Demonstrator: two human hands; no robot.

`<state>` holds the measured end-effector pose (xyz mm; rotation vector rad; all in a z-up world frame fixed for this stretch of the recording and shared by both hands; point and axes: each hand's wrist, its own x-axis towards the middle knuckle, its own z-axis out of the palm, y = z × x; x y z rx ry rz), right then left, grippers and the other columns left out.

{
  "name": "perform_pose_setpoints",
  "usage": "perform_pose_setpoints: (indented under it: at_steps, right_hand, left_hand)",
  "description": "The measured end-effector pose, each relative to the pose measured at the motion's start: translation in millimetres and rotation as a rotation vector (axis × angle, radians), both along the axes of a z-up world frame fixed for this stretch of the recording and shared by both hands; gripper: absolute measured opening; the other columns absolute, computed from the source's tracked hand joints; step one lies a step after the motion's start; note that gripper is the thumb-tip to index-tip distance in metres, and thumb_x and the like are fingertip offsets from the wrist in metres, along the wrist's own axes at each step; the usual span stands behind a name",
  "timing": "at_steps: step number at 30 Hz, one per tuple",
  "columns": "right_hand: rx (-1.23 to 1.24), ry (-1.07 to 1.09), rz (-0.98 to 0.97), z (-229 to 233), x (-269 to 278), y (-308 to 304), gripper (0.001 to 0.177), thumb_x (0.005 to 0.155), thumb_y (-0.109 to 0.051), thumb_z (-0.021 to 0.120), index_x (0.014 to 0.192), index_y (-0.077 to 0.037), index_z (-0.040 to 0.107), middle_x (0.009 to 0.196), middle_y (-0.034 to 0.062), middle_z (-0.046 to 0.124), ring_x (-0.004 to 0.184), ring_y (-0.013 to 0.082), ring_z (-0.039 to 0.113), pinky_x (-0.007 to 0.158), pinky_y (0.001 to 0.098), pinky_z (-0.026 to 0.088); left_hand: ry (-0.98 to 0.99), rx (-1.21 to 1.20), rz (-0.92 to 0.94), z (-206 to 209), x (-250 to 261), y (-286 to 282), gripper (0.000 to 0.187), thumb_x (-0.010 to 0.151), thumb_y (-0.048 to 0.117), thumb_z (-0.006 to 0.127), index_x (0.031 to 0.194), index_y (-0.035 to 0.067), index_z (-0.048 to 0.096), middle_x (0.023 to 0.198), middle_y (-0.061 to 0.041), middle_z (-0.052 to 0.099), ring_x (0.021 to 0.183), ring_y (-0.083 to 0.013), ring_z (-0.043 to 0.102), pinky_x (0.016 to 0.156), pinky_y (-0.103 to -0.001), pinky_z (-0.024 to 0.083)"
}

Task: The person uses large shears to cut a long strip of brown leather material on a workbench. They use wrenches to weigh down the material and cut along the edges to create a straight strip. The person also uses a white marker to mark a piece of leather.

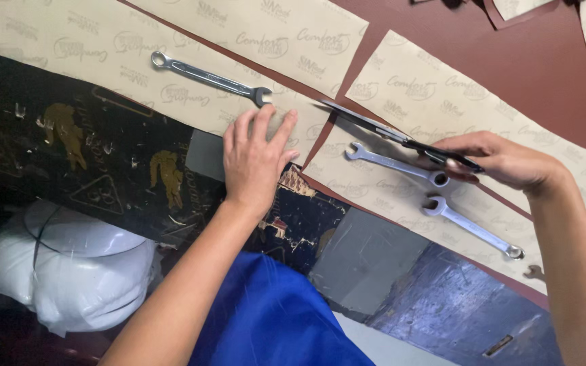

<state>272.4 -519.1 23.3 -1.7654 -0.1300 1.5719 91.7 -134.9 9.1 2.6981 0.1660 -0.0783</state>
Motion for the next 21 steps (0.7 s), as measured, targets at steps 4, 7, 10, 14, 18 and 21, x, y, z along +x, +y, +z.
perform_pose_setpoints:
  at_steps: [4, 7, 10, 14, 18, 21]
  right_hand:
    - [-0.123, 0.096, -0.091, 7, -5, 10, 0.052, 0.087, -0.020, 0.068, 0.136, -0.006, 0.071, 0.080, 0.0041, 0.064, 0.069, 0.0129, 0.053, 0.056, 0.0292, 0.043]
    - [-0.197, 0.128, -0.134, 17, -9, 23, 0.048, 0.087, -0.014, 0.064, 0.134, -0.006, 0.069, 0.084, 0.0045, 0.071, 0.073, 0.0116, 0.058, 0.058, 0.0289, 0.045]
    - [-0.306, 0.025, 0.007, 26, -10, 35, 0.045, 0.089, -0.011, 0.071, 0.133, -0.007, 0.073, 0.079, 0.0070, 0.065, 0.067, 0.0152, 0.050, 0.058, 0.0314, 0.044]
    - [-0.269, 0.092, -0.149, 32, -8, 50, 0.049, 0.085, -0.007, 0.061, 0.133, -0.006, 0.068, 0.089, 0.0011, 0.071, 0.077, 0.0110, 0.059, 0.065, 0.0277, 0.047]
    - [-0.196, 0.029, -0.060, 24, -8, 62, 0.048, 0.087, -0.008, 0.062, 0.134, -0.005, 0.070, 0.081, 0.0041, 0.068, 0.073, 0.0132, 0.056, 0.065, 0.0290, 0.047]
    - [-0.154, 0.037, -0.058, 21, -5, 66, 0.048, 0.088, -0.008, 0.062, 0.135, -0.004, 0.069, 0.081, 0.0035, 0.065, 0.074, 0.0128, 0.056, 0.066, 0.0288, 0.047]
  left_hand:
    - [-0.014, -0.009, -0.001, 0, 1, 1, 0.067, 0.078, 0.036, 0.082, 0.141, 0.021, 0.064, 0.136, -0.007, 0.053, 0.127, -0.0306, 0.048, 0.107, -0.050, 0.040]
    - [-0.024, -0.019, -0.005, -4, 0, 2, 0.065, 0.080, 0.036, 0.082, 0.140, 0.020, 0.064, 0.137, -0.008, 0.053, 0.127, -0.0305, 0.048, 0.108, -0.050, 0.040]
    - [-0.015, -0.045, 0.011, -7, -6, 1, 0.063, 0.082, 0.037, 0.081, 0.139, 0.017, 0.065, 0.137, -0.010, 0.053, 0.129, -0.0309, 0.047, 0.109, -0.051, 0.040]
    - [-0.038, -0.076, 0.036, -10, -6, 3, 0.058, 0.083, 0.037, 0.081, 0.134, 0.015, 0.067, 0.137, -0.013, 0.052, 0.131, -0.0312, 0.047, 0.109, -0.052, 0.039]
    - [-0.059, -0.070, 0.051, -13, -9, 3, 0.056, 0.083, 0.038, 0.081, 0.133, 0.015, 0.067, 0.137, -0.013, 0.052, 0.132, -0.0322, 0.046, 0.109, -0.054, 0.037]
    - [-0.060, -0.082, 0.056, -13, -12, 3, 0.056, 0.083, 0.038, 0.081, 0.132, 0.016, 0.067, 0.139, -0.012, 0.052, 0.133, -0.0313, 0.046, 0.109, -0.053, 0.036]
